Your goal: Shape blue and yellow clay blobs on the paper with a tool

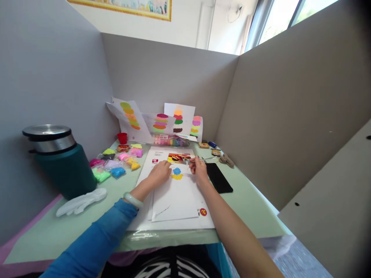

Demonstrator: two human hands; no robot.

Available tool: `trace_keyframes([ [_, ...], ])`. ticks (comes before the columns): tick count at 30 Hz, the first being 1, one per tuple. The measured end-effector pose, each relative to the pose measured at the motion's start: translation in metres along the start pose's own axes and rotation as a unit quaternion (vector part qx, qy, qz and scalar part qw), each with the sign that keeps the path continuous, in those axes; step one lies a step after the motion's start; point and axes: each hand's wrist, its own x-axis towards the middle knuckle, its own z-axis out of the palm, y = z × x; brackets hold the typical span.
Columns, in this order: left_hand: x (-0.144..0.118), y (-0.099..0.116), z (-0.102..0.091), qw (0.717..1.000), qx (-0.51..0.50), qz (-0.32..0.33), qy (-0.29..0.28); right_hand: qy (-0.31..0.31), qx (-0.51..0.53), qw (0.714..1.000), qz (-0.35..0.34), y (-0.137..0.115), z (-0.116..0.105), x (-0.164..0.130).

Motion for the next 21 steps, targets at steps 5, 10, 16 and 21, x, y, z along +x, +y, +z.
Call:
trace_keyframes([
  [5,-0.014,-0.010,0.018,0.991,0.046,-0.010,-0.123,-0.007,-0.007,1.000,0.018,0.002,0.001,0.000],
  [10,-0.020,-0.015,0.019,0.988,0.041,0.011,-0.148,-0.061,-0.042,0.996,0.053,0.001,0.002,-0.007],
  [16,-0.019,-0.020,0.023,0.989,0.040,0.017,-0.142,-0.045,-0.162,0.986,-0.006,0.006,-0.001,-0.011],
  [21,-0.021,-0.017,0.018,0.990,0.042,0.012,-0.131,-0.026,-0.250,0.965,-0.071,0.009,-0.003,-0.012],
])
